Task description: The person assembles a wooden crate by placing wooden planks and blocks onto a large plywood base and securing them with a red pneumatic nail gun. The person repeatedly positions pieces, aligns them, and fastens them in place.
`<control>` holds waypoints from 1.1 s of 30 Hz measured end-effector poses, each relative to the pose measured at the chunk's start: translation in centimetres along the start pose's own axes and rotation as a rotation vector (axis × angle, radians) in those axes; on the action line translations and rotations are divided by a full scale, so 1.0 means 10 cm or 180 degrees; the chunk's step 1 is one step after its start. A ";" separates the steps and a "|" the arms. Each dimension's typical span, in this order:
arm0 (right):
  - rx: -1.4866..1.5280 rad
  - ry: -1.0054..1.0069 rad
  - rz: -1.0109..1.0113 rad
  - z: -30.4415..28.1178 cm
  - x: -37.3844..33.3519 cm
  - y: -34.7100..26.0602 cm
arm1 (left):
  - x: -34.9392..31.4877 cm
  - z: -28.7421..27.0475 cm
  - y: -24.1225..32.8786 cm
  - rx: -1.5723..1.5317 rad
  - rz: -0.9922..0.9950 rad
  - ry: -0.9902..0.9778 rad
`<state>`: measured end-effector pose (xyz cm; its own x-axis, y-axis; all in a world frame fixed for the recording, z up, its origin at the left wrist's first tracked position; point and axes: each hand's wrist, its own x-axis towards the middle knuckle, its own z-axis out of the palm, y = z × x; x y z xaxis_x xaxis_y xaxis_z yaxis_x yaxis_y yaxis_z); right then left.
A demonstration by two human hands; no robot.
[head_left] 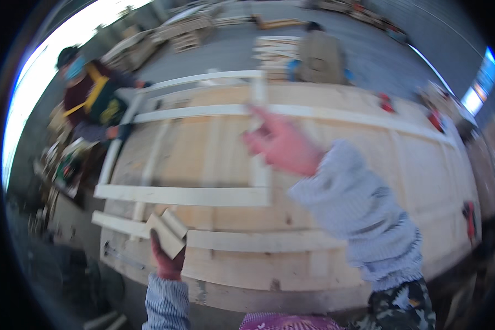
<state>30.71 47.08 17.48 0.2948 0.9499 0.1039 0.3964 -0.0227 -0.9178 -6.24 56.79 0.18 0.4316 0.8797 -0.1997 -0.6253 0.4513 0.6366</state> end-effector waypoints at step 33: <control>0.0833 0.4323 0.3260 -3.36 -10.66 3.04 | -5.10 3.86 -7.87 0.2271 -0.3668 -0.2016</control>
<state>40.54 -65.39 -8.62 0.8396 -0.3443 -0.4202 -0.5084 -0.2255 -0.8311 46.06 -29.38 -10.97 0.7737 -0.1923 -0.6037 0.6059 0.5034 0.6161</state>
